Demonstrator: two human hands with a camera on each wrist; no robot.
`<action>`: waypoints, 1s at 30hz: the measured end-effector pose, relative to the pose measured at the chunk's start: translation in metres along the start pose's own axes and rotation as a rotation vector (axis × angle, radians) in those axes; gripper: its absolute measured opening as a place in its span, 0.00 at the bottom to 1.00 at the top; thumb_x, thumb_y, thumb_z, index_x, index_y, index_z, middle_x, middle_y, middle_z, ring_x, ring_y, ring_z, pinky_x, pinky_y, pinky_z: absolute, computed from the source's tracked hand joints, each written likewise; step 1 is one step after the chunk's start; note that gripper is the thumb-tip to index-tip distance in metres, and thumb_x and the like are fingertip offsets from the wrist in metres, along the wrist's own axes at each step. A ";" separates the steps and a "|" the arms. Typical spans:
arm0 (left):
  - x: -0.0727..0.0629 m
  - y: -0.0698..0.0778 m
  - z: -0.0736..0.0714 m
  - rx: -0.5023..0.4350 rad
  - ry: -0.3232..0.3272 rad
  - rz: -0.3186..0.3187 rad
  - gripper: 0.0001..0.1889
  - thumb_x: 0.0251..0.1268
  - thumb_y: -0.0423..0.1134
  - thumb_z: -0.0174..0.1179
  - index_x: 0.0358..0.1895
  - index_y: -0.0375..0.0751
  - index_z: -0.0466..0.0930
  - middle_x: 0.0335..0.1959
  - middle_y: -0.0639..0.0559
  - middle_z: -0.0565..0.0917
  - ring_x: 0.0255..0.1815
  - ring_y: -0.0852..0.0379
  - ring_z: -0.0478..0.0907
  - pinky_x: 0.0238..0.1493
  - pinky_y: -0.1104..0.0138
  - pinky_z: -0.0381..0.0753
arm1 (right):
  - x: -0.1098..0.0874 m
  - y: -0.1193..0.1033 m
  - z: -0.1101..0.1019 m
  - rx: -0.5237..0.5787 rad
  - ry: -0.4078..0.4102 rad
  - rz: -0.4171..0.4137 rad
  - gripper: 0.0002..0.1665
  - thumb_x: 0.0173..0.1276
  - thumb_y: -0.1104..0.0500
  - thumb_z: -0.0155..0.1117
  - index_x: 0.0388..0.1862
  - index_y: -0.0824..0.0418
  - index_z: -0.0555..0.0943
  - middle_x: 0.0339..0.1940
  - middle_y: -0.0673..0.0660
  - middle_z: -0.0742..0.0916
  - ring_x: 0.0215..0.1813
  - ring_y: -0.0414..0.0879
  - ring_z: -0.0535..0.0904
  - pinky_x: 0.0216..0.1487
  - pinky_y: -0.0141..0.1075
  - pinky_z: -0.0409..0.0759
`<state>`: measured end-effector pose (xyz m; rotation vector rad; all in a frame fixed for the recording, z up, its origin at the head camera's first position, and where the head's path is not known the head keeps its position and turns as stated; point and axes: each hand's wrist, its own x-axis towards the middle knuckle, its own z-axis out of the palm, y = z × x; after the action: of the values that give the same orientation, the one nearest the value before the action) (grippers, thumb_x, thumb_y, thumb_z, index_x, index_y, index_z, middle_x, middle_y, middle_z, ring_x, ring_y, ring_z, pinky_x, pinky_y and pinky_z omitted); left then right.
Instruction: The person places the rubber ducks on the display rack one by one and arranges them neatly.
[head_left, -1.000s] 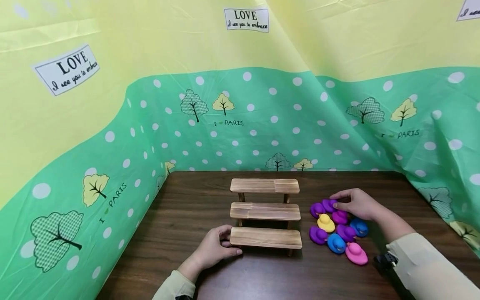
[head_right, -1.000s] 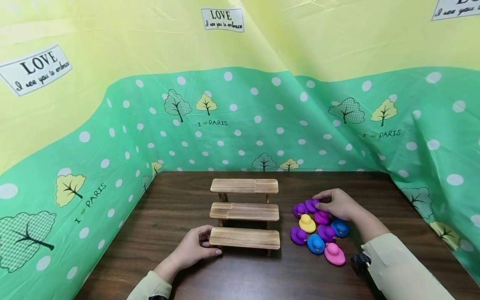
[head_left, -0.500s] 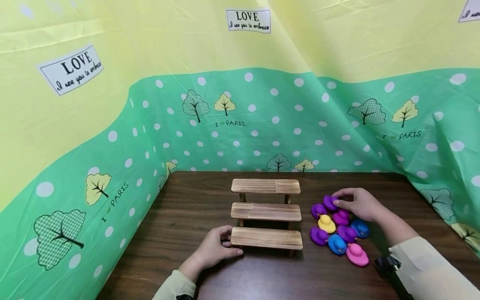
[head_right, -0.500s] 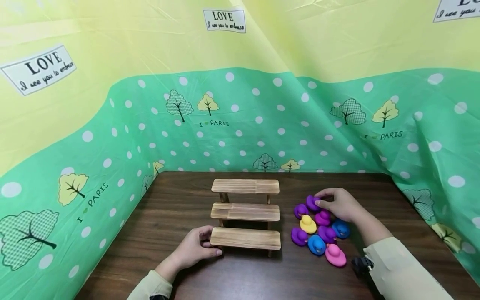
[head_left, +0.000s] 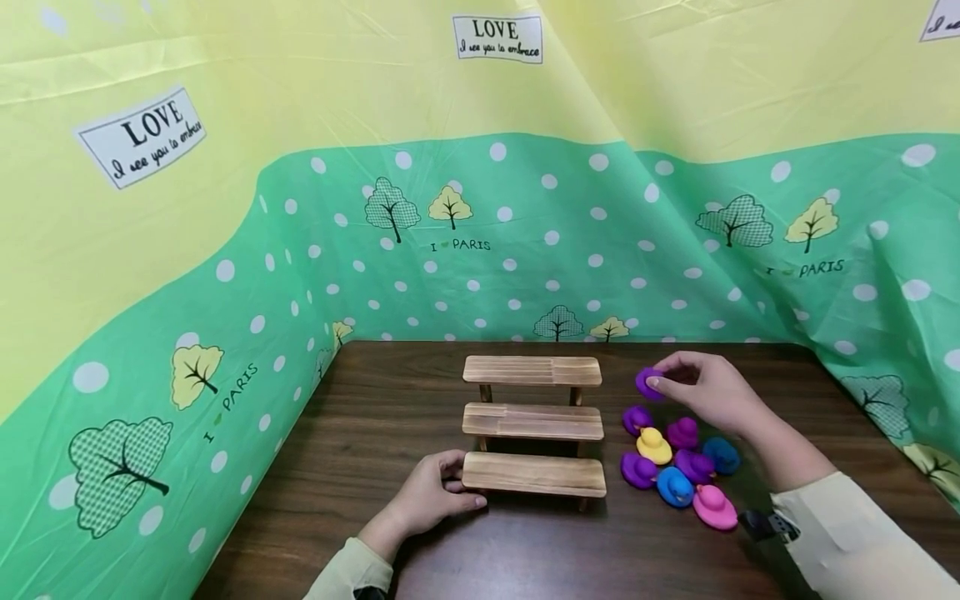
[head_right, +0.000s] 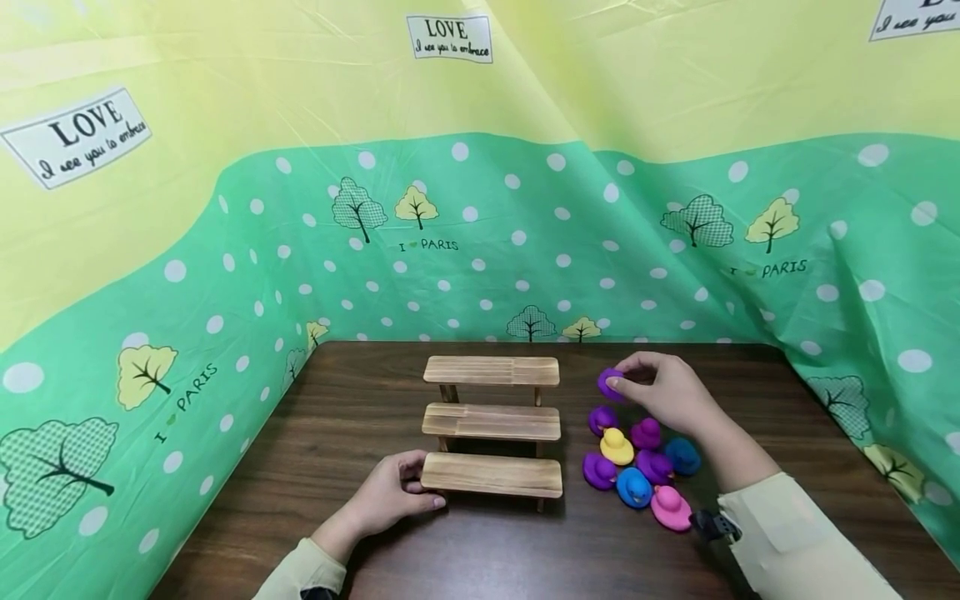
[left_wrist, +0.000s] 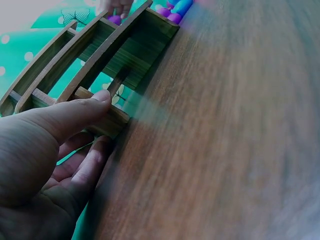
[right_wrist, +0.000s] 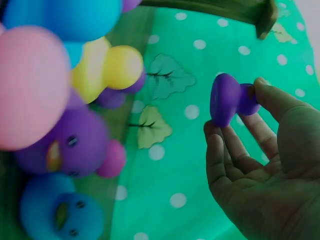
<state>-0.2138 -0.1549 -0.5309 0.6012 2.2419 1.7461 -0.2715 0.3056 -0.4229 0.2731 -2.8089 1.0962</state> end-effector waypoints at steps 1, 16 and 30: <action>0.000 0.000 0.000 -0.001 -0.001 -0.001 0.24 0.56 0.27 0.79 0.56 0.31 0.81 0.48 0.47 0.87 0.49 0.57 0.86 0.54 0.67 0.88 | 0.000 -0.005 0.000 0.016 0.009 -0.014 0.22 0.71 0.40 0.72 0.52 0.55 0.88 0.47 0.57 0.89 0.45 0.53 0.81 0.38 0.37 0.85; 0.000 -0.001 0.000 -0.010 -0.002 -0.012 0.24 0.56 0.28 0.78 0.57 0.31 0.81 0.49 0.47 0.87 0.49 0.56 0.87 0.54 0.66 0.88 | 0.003 -0.060 -0.003 0.056 0.065 -0.138 0.17 0.74 0.43 0.71 0.52 0.51 0.89 0.45 0.53 0.91 0.42 0.49 0.86 0.35 0.35 0.86; 0.001 0.000 0.000 -0.004 0.001 -0.018 0.23 0.56 0.27 0.78 0.55 0.32 0.82 0.47 0.48 0.88 0.49 0.56 0.87 0.53 0.66 0.88 | 0.015 -0.103 0.014 0.145 0.054 -0.222 0.13 0.72 0.49 0.74 0.50 0.51 0.90 0.46 0.51 0.89 0.37 0.51 0.84 0.32 0.33 0.84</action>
<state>-0.2145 -0.1541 -0.5305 0.5785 2.2372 1.7419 -0.2653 0.2200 -0.3622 0.5458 -2.5789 1.2343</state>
